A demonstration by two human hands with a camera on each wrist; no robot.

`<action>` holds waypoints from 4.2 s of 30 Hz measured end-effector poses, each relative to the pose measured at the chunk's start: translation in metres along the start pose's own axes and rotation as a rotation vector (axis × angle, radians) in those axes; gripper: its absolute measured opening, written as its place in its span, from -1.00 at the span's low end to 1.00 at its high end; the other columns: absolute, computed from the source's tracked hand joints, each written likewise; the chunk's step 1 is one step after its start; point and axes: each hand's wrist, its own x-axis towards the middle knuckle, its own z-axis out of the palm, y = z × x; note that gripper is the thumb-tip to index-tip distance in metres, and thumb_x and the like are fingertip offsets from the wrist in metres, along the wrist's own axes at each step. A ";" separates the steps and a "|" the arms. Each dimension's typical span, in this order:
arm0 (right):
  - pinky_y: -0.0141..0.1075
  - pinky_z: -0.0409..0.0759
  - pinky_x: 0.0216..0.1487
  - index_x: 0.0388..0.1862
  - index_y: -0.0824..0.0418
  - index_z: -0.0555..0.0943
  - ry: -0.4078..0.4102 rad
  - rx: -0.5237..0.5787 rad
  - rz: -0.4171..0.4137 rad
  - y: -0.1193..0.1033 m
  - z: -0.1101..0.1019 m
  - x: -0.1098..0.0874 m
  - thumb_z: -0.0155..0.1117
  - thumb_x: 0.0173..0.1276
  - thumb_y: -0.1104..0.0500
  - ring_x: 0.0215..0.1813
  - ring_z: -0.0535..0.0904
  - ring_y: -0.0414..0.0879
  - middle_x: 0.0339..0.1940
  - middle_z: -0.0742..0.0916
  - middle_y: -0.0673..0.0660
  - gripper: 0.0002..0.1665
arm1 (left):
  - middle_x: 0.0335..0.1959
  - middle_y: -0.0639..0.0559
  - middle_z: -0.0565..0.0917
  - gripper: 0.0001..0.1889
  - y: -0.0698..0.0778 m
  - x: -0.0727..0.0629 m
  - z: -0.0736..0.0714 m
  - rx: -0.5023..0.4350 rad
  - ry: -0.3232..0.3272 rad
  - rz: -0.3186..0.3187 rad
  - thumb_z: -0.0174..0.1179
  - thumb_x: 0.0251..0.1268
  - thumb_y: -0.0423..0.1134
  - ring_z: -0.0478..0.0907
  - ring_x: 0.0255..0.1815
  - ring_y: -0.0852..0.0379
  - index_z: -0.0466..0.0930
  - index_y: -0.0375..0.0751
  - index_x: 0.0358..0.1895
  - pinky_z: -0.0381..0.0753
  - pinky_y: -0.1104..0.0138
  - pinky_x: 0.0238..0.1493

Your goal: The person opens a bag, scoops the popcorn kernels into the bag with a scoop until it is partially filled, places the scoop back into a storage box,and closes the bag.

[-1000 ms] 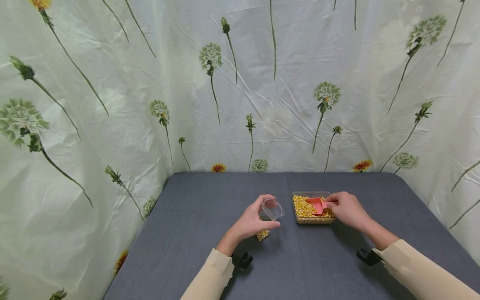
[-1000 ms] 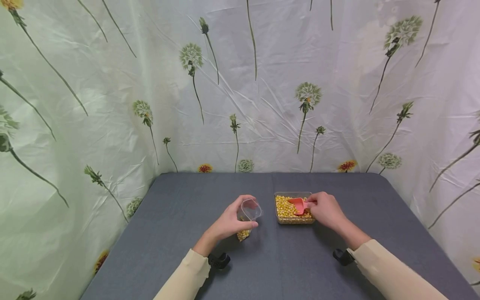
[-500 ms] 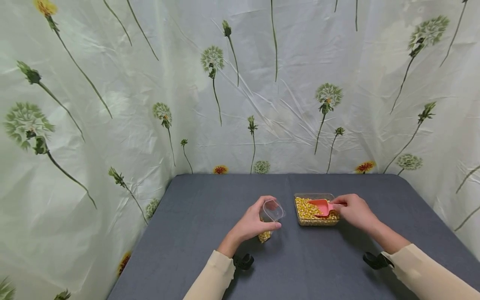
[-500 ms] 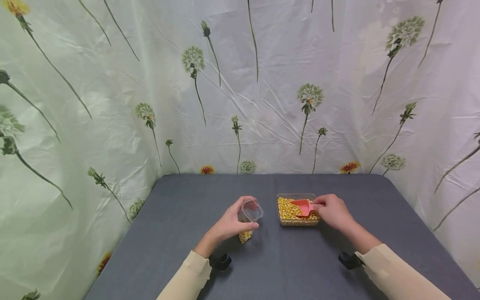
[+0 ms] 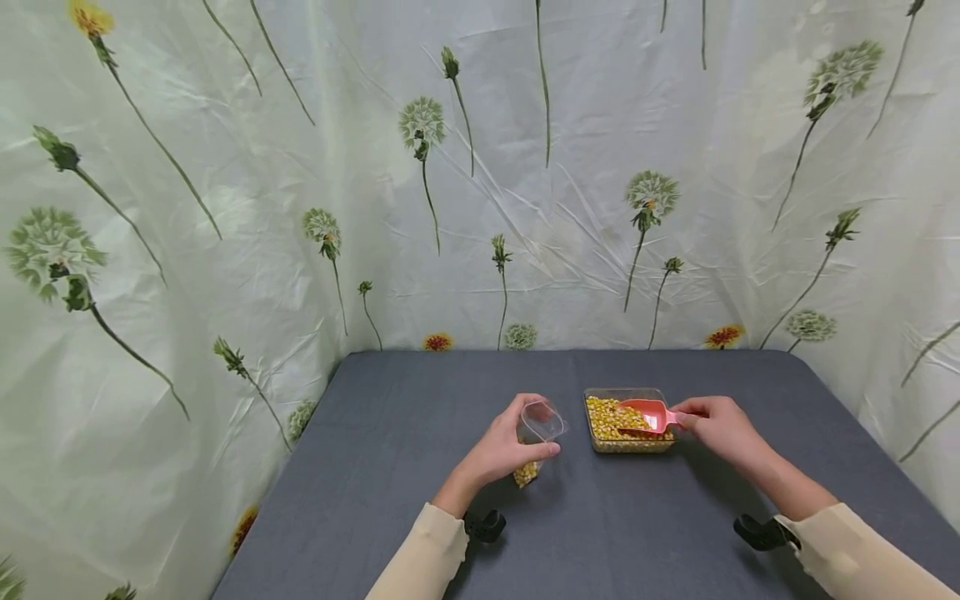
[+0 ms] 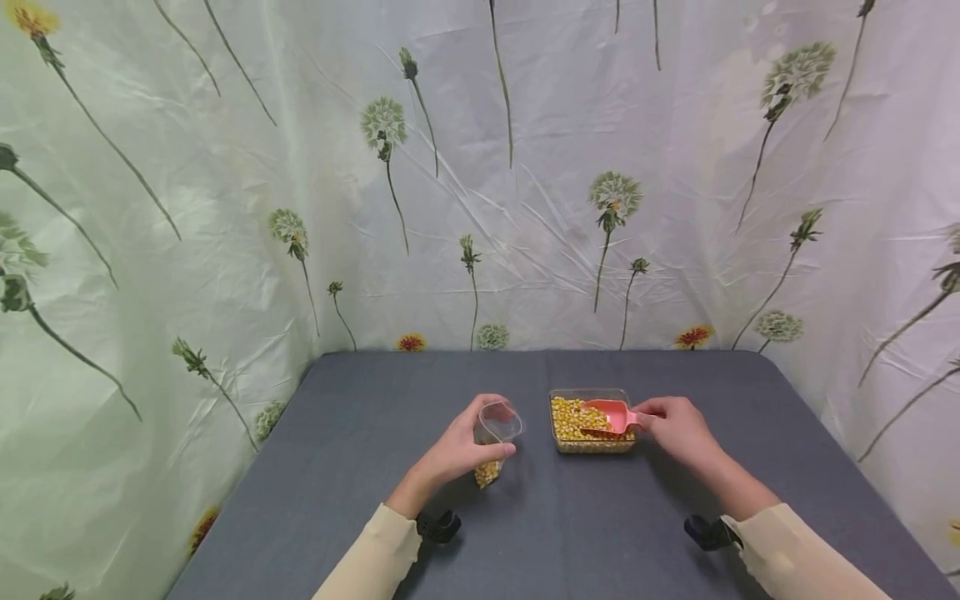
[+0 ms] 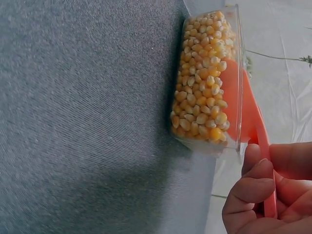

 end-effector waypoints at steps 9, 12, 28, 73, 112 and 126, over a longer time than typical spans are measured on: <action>-0.20 0.49 -0.40 0.05 0.53 0.62 -0.009 0.132 0.056 0.006 0.002 -0.004 0.12 0.53 0.29 -0.37 0.49 -0.01 -0.37 0.68 0.13 -0.69 | 0.19 0.09 0.54 -0.44 0.000 -0.002 0.000 0.025 0.003 0.003 0.37 0.32 -0.05 0.48 0.21 0.07 0.33 0.18 0.31 0.53 0.13 0.01; -0.22 0.48 -0.40 0.06 0.52 0.62 -0.015 0.173 0.075 0.006 0.002 -0.004 0.11 0.54 0.30 -0.40 0.47 -0.05 -0.37 0.67 0.13 -0.69 | 0.19 0.09 0.54 -0.43 0.001 -0.002 0.000 0.023 0.003 0.005 0.37 0.32 0.00 0.48 0.21 0.08 0.33 0.17 0.31 0.53 0.14 0.00; -0.27 0.46 -0.40 0.09 0.52 0.60 -0.036 0.297 0.122 0.015 0.001 -0.006 0.13 0.56 0.23 -0.41 0.46 -0.13 -0.36 0.71 0.10 -0.64 | 0.18 0.09 0.54 -0.46 -0.001 -0.001 0.002 -0.009 0.019 0.021 0.37 0.31 0.01 0.47 0.14 0.20 0.33 0.27 0.27 0.52 0.00 0.09; -0.24 0.47 -0.36 0.13 0.50 0.58 -0.041 0.336 0.098 0.001 -0.005 -0.006 0.12 0.58 0.18 -0.37 0.46 -0.09 -0.33 0.69 0.08 -0.61 | 0.22 -0.03 0.55 -0.41 -0.004 -0.002 0.001 0.008 0.018 0.018 0.40 0.27 0.04 0.48 0.15 0.22 0.31 0.29 0.29 0.52 0.02 0.05; -0.29 0.42 -0.43 0.14 0.46 0.62 -0.139 0.406 0.025 -0.066 0.014 -0.008 0.20 0.52 0.20 -0.42 0.42 -0.13 -0.40 0.62 0.07 -0.62 | 0.20 -0.04 0.56 -0.29 -0.002 0.000 0.010 0.004 0.027 0.005 0.41 0.25 0.09 0.50 0.11 0.25 0.30 0.01 0.38 0.37 -0.06 0.30; -0.30 0.38 -0.47 0.11 0.44 0.65 -0.155 0.385 0.006 -0.075 0.027 -0.008 0.19 0.51 0.22 -0.45 0.38 -0.12 -0.46 0.58 0.13 -0.66 | 0.11 0.18 0.55 -0.36 -0.003 0.001 0.013 -0.003 0.046 -0.008 0.43 0.20 0.13 0.52 0.08 0.18 0.34 0.20 0.29 0.36 -0.10 0.31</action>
